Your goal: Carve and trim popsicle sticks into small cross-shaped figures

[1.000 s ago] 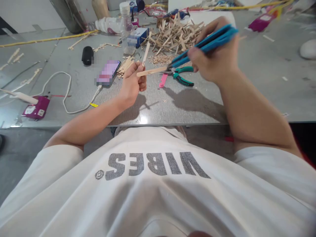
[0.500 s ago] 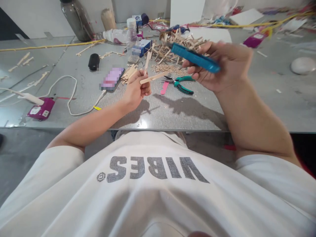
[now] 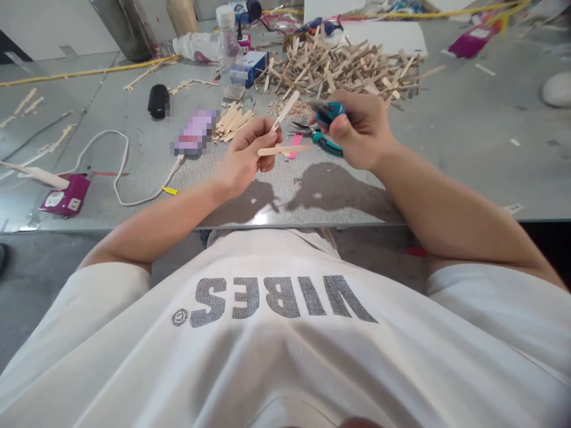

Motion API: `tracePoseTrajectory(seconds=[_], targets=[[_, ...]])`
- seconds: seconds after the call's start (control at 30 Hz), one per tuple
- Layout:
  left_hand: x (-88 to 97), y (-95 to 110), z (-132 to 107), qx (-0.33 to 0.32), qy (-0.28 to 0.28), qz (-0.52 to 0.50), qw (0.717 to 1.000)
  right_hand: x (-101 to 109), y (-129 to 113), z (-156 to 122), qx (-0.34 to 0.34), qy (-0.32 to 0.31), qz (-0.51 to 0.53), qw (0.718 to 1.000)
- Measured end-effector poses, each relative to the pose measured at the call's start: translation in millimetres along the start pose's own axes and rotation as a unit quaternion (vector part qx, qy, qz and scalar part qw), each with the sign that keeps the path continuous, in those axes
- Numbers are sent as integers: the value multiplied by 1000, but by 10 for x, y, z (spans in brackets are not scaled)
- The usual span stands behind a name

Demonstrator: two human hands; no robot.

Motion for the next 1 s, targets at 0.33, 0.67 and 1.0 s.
tracePoseTrajectory(seconds=[0.33, 0.67, 1.0], targets=[[-61, -28, -99, 11, -17, 31, 999, -147, -148, -27, 8, -119, -230, 966], [-77, -42, -118, -58, -83, 88, 991, -91, -100, -58, 40, -89, -213, 972], [-72, -80, -135, -41, -81, 70, 993, -147, -111, -72, 61, -85, -245, 964]])
Point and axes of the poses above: each hand's wrist, its own z-axis towards the middle knuckle, its own x-axis out of the back of the hand, y = z × x, the point moved 5 cm from there along z, towards the middle knuckle, and after that the axes turned 13 degrees about z, right-handed, at the moved point
